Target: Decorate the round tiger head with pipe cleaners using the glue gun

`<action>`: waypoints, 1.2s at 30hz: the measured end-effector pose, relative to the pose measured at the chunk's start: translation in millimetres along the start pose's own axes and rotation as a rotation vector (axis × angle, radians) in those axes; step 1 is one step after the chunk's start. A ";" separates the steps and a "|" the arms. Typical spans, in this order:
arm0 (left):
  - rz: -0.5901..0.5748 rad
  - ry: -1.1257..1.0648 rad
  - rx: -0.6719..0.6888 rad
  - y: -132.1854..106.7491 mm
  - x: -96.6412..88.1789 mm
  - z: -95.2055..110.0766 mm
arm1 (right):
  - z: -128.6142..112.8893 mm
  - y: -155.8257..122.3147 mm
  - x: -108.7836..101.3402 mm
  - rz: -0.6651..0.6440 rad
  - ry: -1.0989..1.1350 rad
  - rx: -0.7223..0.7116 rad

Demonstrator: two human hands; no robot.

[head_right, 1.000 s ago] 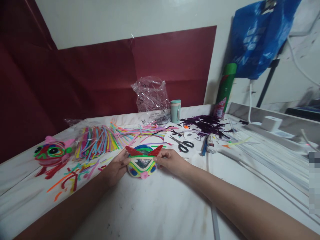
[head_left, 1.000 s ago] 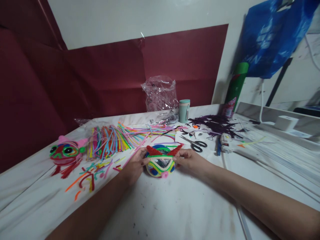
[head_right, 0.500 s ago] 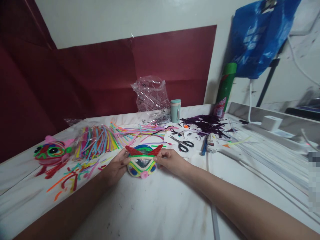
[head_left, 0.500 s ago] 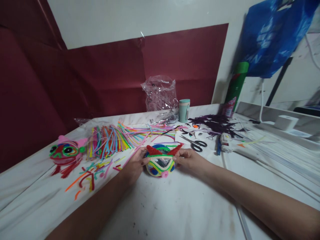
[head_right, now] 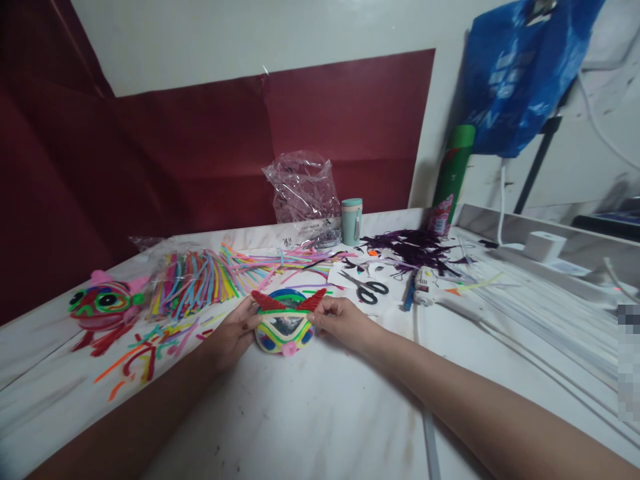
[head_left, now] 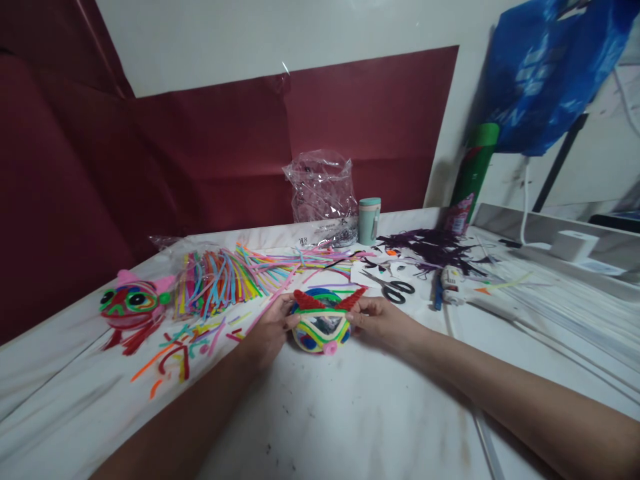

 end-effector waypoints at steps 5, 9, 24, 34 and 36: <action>-0.005 0.029 0.071 -2.0 0.1 -3.7 | 3.2 -0.7 1.2 0.005 -0.009 -0.005; -0.080 0.012 0.114 -4.8 0.2 -7.0 | 1.3 -3.8 5.0 0.027 -0.027 -0.019; 0.108 0.163 -0.047 -8.7 12.3 1.9 | -18.3 -10.4 0.8 0.034 -0.104 -0.205; 0.231 0.131 0.042 -10.1 9.4 -0.3 | -15.9 3.2 -26.9 0.476 -0.155 -0.076; 0.225 0.155 0.035 -10.3 9.5 0.2 | -14.8 5.7 -27.5 0.518 -0.184 -0.090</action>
Point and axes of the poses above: each hand's wrist, its own y-axis towards the middle knuckle, its own x-axis out of the palm, z = x × y, the point moved 1 cm from there along y, towards the middle knuckle, and after that the axes turned 9 degrees about x, right-handed, at the moved point
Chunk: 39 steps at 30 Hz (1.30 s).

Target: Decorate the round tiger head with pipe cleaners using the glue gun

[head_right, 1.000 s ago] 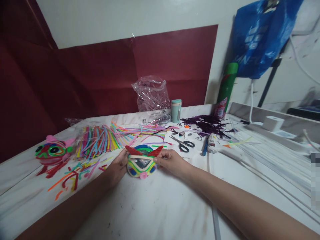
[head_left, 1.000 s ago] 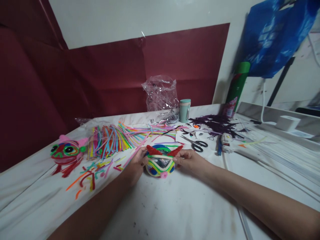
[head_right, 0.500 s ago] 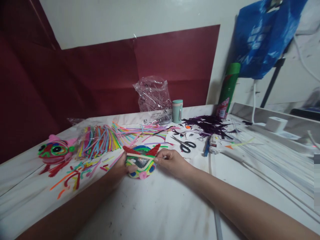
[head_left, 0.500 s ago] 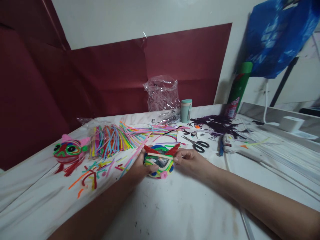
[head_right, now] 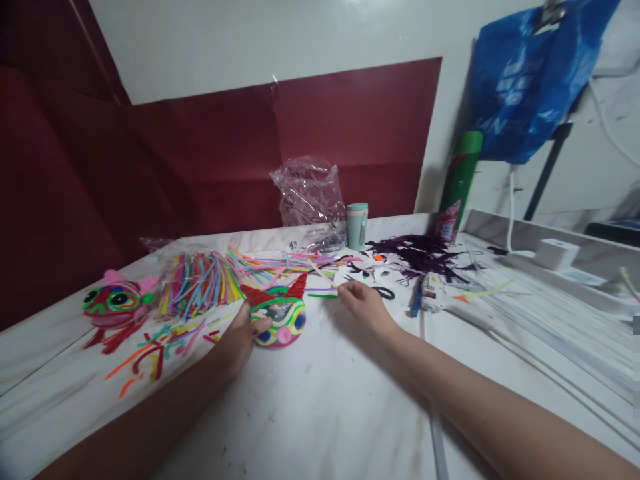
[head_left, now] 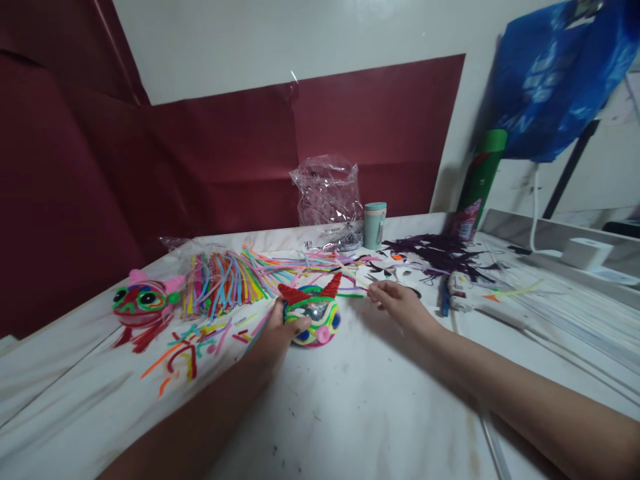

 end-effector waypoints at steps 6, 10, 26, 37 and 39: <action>0.022 0.154 -0.008 -1.8 5.3 3.2 | -11.8 -22.3 9.6 -0.060 -0.098 -0.163; 0.006 0.227 0.052 -2.4 7.9 -0.7 | -20.4 -50.4 22.2 -0.297 -0.203 -0.280; -0.033 0.283 0.083 -1.5 7.1 -1.0 | -18.6 -64.6 26.3 -0.327 -0.316 -0.406; -0.071 0.309 0.103 1.2 2.0 -5.5 | -14.3 -64.6 27.2 -0.337 -0.365 -0.493; -0.083 0.313 0.111 1.3 1.0 -6.7 | -14.0 -64.5 27.1 -0.341 -0.363 -0.498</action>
Point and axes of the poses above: each hand's wrist, its own y-axis towards the middle knuckle, its own x-axis out of the palm, z = x × y, the point moved 1 cm from there along y, towards the middle knuckle, and after that the axes turned 9 degrees about x, right-handed, at the moved point
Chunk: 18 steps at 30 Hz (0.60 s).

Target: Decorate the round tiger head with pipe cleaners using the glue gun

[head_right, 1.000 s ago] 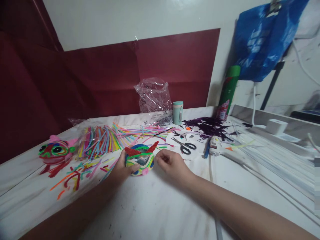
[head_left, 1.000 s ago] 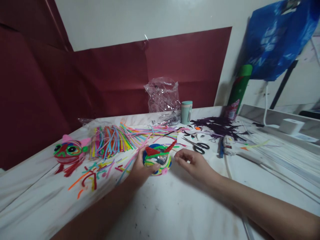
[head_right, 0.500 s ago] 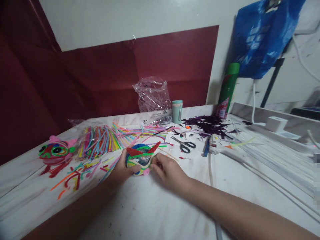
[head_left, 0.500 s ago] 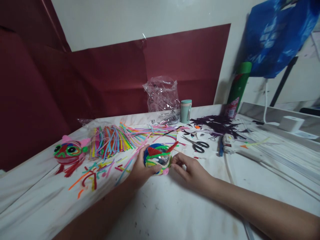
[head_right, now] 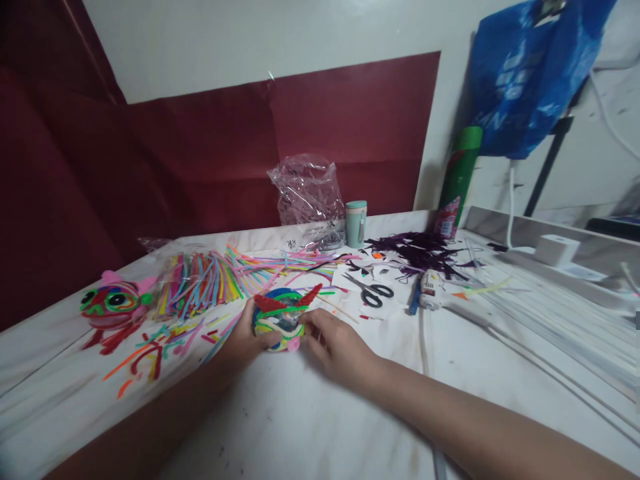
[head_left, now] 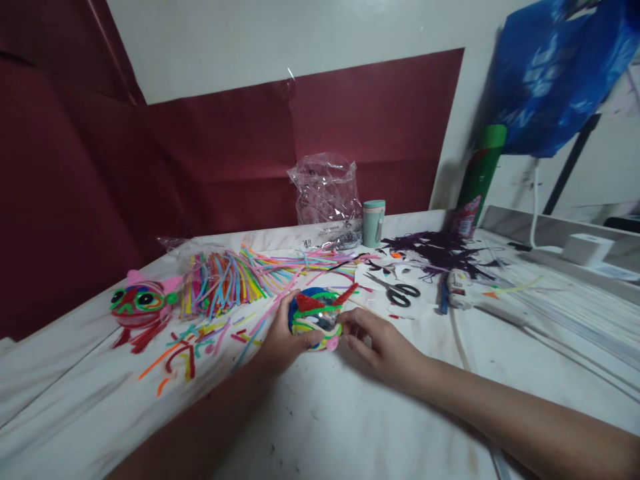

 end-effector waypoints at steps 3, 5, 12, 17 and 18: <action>-0.006 0.003 0.020 -0.1 -1.2 -2.6 | 0.5 -0.3 0.1 -0.005 0.003 -0.001; -0.006 0.007 0.026 0.1 -1.9 -3.9 | 0.9 -0.4 0.2 -0.010 0.006 0.004; -0.011 0.010 0.006 0.7 -1.8 -3.0 | 2.1 0.0 0.6 -0.014 0.028 -0.004; -0.009 -0.015 0.023 0.5 -1.7 -3.0 | 1.8 0.1 0.7 -0.021 0.027 0.002; -0.010 -0.014 0.023 0.5 -1.8 -3.3 | 1.5 0.1 0.6 -0.022 0.027 0.003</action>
Point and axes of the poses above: each hand's wrist, its own y-axis towards the middle knuckle, its own x-axis out of the palm, z = x × y, the point moved 1 cm from there along y, towards the middle knuckle, and after that the axes turned 9 degrees about x, right-handed, at the moved point
